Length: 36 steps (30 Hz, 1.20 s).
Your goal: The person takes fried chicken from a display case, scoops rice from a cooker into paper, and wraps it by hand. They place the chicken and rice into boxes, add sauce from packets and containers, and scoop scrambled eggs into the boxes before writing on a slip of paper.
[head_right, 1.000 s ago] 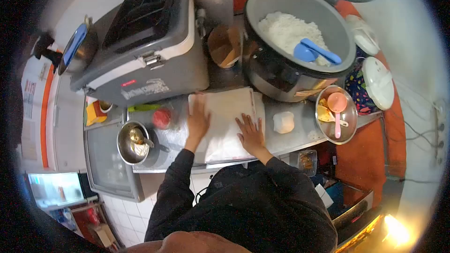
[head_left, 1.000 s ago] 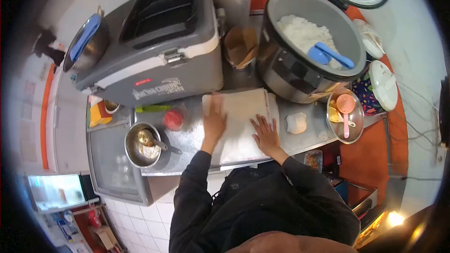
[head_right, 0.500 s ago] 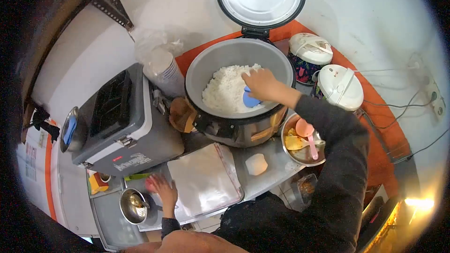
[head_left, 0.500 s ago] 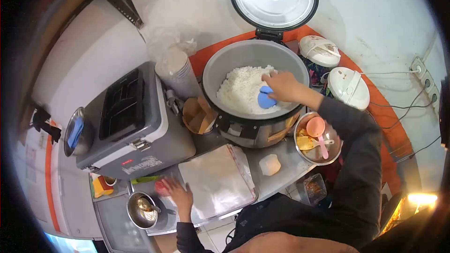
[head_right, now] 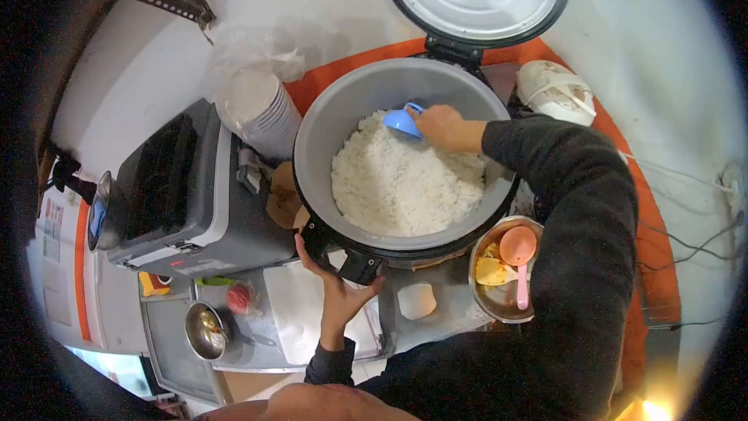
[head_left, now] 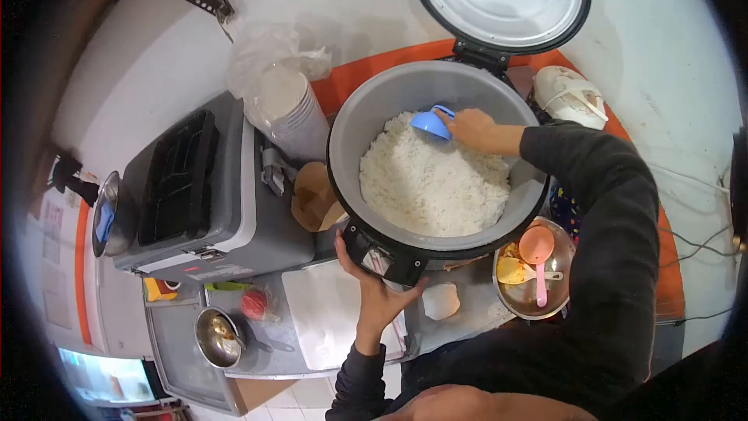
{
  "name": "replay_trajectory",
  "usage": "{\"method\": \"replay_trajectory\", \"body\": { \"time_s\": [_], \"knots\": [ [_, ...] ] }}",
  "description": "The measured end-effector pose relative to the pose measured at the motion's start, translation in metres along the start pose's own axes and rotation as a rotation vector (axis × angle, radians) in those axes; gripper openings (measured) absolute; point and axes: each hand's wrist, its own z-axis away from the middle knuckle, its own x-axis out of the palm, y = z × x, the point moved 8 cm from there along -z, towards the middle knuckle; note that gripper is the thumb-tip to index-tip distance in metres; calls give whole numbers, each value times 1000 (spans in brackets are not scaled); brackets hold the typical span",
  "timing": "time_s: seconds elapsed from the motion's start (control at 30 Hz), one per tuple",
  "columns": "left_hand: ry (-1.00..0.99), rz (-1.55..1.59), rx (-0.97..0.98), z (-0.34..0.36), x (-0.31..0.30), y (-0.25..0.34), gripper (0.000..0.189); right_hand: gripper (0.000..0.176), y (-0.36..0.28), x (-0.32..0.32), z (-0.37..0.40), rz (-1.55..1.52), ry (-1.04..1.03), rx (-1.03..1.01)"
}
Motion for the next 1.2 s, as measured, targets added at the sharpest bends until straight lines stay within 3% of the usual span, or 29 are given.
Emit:
{"method": "replay_trajectory", "body": {
  "time_s": [0.17,0.23,0.27,0.33,0.43,0.57,0.63,0.67,0.8,0.97,1.03,1.1,1.17,1.2],
  "knots": [
    [73,5,6,7,0,-15,130,62,-7,39,-9,-163,-103,-134],
    [108,3,10,5,1,-14,127,58,-25,76,-17,-400,-286,-328],
    [116,8,15,3,0,-10,127,58,-30,63,-8,-390,-284,-329],
    [123,-83,92,0,-3,4,125,55,-50,34,24,-686,-469,-187],
    [119,0,40,6,2,-16,124,55,-67,29,43,-768,-490,-141],
    [135,-28,30,5,2,-14,123,59,-104,-2,61,-809,-346,-302],
    [154,-47,28,6,-1,-10,122,64,-117,-30,75,-561,-152,-301],
    [146,102,-17,11,5,-32,122,64,-121,-47,89,-558,-157,-306],
    [163,2,54,6,0,-16,121,65,-127,-107,104,-448,-153,-324],
    [166,104,38,8,1,-12,119,57,-129,-90,95,-576,-165,-221],
    [150,-24,92,4,-3,-1,119,55,-122,-93,103,-508,-222,-233],
    [173,-19,103,1,-4,1,120,61,-113,-109,99,-709,-82,-213],
    [137,-113,110,3,-5,4,116,55,-122,-90,74,-729,-85,-227],
    [38,-290,90,1,-4,15,122,50,-121,-74,62,-884,-213,-100]
  ]
}}
